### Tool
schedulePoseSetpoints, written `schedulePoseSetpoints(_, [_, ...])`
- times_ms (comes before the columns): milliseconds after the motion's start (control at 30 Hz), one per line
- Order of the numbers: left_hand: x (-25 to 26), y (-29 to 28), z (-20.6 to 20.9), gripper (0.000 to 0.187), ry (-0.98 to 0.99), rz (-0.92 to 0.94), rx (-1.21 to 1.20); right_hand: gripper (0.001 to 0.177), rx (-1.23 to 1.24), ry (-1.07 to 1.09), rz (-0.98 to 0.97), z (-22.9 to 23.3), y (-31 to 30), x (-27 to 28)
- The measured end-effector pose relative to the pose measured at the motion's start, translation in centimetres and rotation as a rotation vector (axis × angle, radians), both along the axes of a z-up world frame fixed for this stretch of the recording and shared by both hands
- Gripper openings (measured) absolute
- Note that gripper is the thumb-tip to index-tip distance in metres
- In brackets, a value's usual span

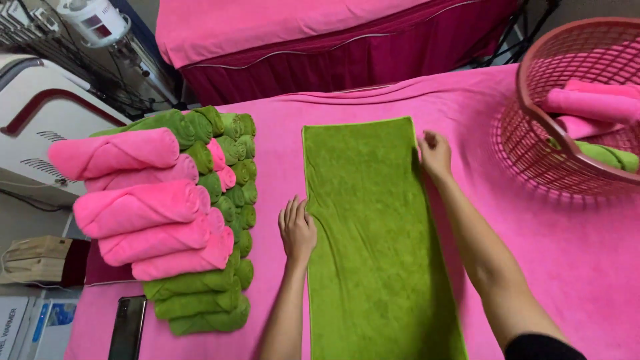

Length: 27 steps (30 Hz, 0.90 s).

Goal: Folding and rolling towels into decorative shapes on a treatment table.

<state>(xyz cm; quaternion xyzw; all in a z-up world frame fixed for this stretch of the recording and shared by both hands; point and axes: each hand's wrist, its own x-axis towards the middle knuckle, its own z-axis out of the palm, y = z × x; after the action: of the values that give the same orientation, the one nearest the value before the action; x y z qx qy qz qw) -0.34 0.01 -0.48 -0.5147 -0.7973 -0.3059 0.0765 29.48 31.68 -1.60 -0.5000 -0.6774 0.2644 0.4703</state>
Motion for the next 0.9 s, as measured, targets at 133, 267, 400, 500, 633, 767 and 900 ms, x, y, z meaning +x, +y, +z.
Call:
schedulePoseSetpoints(133, [-0.7, 0.0, -0.3, 0.039, -0.053, -0.026, -0.004, 0.024, 0.018, -0.125, -0.02, 2.8, -15.4, 2.6])
schedulePoseSetpoints(267, [-0.3, -1.1, -1.1, 0.032, -0.032, -0.022, 0.078, 0.038, 0.046, -0.558, -0.104, 2.9, -26.7, 7.5])
schedulePoseSetpoints(400, [2.9, -6.5, 0.6, 0.028, 0.041, 0.019, -0.013, 0.048, -0.119, -0.736, -0.129, 2.3, -34.2, 11.0])
schedulePoseSetpoints(500, [6.0, -12.2, 1.3, 0.039, 0.069, 0.078, -0.075, 0.044, -0.247, -0.8, -0.087, 1.6, -37.2, 12.5])
schedulePoseSetpoints(633, [8.8, -18.4, 1.0, 0.034, 0.082, 0.154, -0.128, 0.037, -0.331, -0.767, 0.031, 2.5, -39.2, 13.3])
schedulePoseSetpoints(767, [9.5, -21.1, 0.4, 0.026, -0.003, 0.101, -0.091, 0.027, -0.521, -0.56, 0.093, 3.0, -40.2, 14.4])
schedulePoseSetpoints(900, [8.0, -21.5, -2.8, 0.026, -0.269, 0.082, 0.044, 0.02, -0.663, -0.237, 0.114, 2.1, -39.5, 16.1])
